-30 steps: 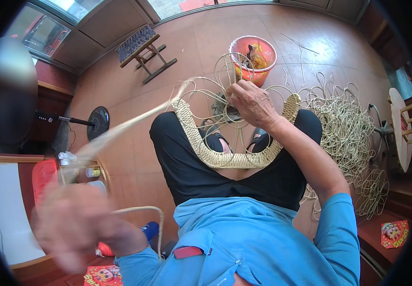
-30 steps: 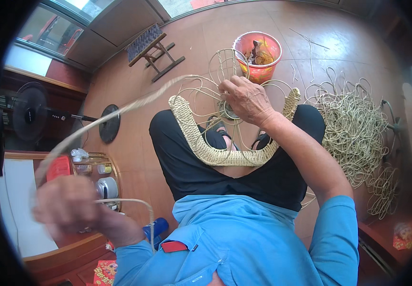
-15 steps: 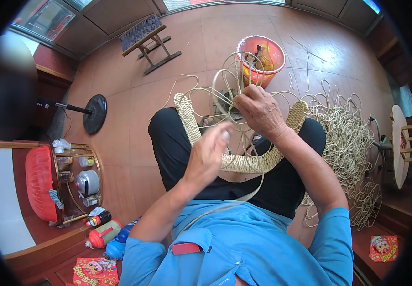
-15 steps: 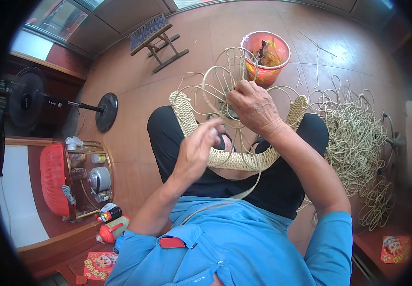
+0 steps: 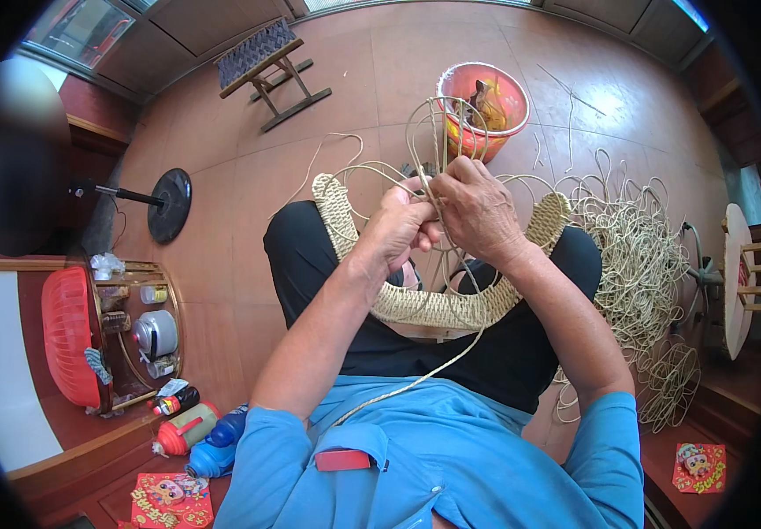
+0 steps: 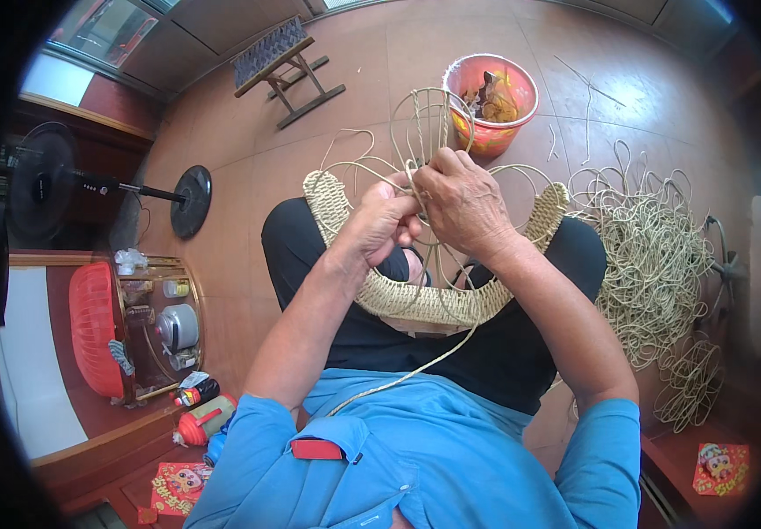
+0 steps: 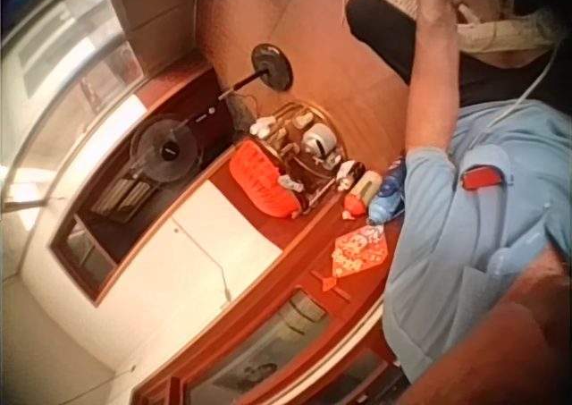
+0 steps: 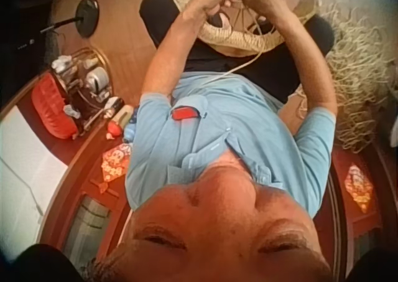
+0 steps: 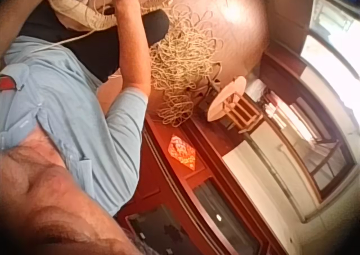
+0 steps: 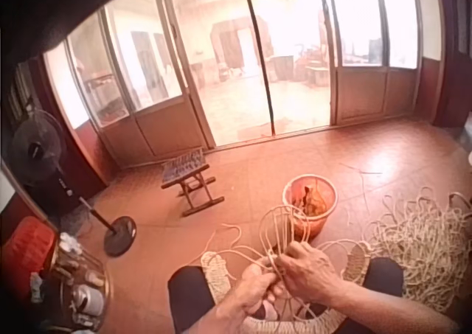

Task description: Weaving a basket using dried straw or fiber material.

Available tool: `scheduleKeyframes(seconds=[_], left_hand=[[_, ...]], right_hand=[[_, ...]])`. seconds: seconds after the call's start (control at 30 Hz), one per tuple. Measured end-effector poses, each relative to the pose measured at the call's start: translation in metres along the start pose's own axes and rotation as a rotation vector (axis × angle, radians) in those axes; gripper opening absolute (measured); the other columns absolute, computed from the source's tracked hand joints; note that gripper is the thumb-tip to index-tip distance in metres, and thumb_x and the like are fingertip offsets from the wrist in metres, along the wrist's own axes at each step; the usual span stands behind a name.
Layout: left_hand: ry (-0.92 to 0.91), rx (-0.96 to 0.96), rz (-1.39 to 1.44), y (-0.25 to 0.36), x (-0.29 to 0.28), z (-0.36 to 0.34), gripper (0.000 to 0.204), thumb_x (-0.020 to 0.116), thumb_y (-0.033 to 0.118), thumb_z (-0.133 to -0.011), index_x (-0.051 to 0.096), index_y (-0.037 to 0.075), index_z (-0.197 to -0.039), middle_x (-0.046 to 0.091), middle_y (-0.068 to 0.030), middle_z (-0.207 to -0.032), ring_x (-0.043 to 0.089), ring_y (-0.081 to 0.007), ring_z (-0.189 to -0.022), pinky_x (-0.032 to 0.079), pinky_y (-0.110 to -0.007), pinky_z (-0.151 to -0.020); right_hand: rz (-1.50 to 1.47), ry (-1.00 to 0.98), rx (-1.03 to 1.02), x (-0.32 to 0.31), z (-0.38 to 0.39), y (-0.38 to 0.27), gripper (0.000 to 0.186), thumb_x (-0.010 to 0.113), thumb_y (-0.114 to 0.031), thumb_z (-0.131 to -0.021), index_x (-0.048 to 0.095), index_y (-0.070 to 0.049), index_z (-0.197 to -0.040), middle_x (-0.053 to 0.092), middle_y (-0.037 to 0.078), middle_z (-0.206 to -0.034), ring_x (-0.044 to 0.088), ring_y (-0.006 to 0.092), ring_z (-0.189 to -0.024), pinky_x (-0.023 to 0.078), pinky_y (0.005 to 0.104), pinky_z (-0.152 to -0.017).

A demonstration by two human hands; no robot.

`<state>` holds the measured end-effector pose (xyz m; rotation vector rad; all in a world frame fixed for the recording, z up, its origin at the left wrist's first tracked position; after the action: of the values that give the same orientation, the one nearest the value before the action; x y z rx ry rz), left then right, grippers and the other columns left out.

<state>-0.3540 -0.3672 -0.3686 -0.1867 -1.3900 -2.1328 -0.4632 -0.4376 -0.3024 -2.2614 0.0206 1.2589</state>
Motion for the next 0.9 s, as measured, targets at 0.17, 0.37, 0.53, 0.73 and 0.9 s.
scheduleKeyframes(seconds=[0.17,0.37,0.53,0.73,0.9], left_hand=[[-0.060,-0.099,-0.352,0.015,0.009,0.021,0.030,0.068,0.009,-0.101,0.060,-0.003,-0.127,0.069,-0.0043,-0.090,0.052,-0.0010,-0.050,0.035,-0.017,-0.038],[0.153,0.067,-1.083,0.021,0.010,0.030,0.033,0.072,0.022,-0.096,0.068,-0.009,-0.109,0.076,-0.0225,-0.099,0.075,-0.0310,-0.097,0.057,-0.041,-0.086],[0.332,0.271,-1.414,0.018,0.014,0.038,0.021,0.066,0.018,-0.102,0.066,-0.001,-0.110,0.074,-0.0258,-0.102,0.074,-0.0454,-0.096,0.058,-0.051,-0.076],[0.403,0.580,-1.574,0.029,0.023,0.067,0.009,0.062,0.014,-0.103,0.065,0.005,-0.104,0.066,-0.0160,-0.102,0.074,-0.0379,-0.088,0.057,-0.052,-0.073],[0.306,0.703,-1.409,0.026,0.004,0.093,0.012,0.062,0.014,-0.105,0.065,0.005,-0.097,0.064,-0.0130,-0.103,0.069,-0.0352,-0.094,0.055,-0.047,-0.082]], right_hand=[[-0.033,0.003,-0.025,-0.004,-0.002,0.001,0.016,0.069,-0.008,-0.086,0.070,-0.007,-0.102,0.059,0.012,-0.103,0.062,0.0326,-0.098,0.053,0.0462,-0.087],[-0.027,-0.023,-0.046,-0.003,-0.002,-0.002,0.024,0.067,-0.003,-0.080,0.070,-0.007,-0.104,0.059,0.011,-0.104,0.062,0.0321,-0.100,0.054,0.0456,-0.088],[-0.013,-0.014,-0.046,-0.004,0.000,0.001,0.025,0.067,-0.001,-0.079,0.070,-0.007,-0.104,0.060,0.011,-0.104,0.062,0.0321,-0.100,0.054,0.0447,-0.088],[-0.022,-0.026,-0.072,-0.007,0.001,0.000,0.024,0.066,-0.002,-0.083,0.071,-0.008,-0.106,0.060,0.011,-0.104,0.062,0.0315,-0.099,0.054,0.0451,-0.089],[-0.031,-0.041,-0.095,-0.006,0.002,0.000,0.024,0.070,-0.009,-0.088,0.068,-0.008,-0.112,0.061,0.012,-0.106,0.063,0.0316,-0.101,0.054,0.0447,-0.092]])
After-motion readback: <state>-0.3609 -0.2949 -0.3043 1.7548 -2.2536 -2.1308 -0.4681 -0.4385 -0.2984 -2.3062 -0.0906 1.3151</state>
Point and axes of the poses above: each hand's wrist, its own z-axis away from the middle knuckle, its own x-axis out of the palm, y = z × x, the point moved 7 cm from there along -z, towards the middle knuckle
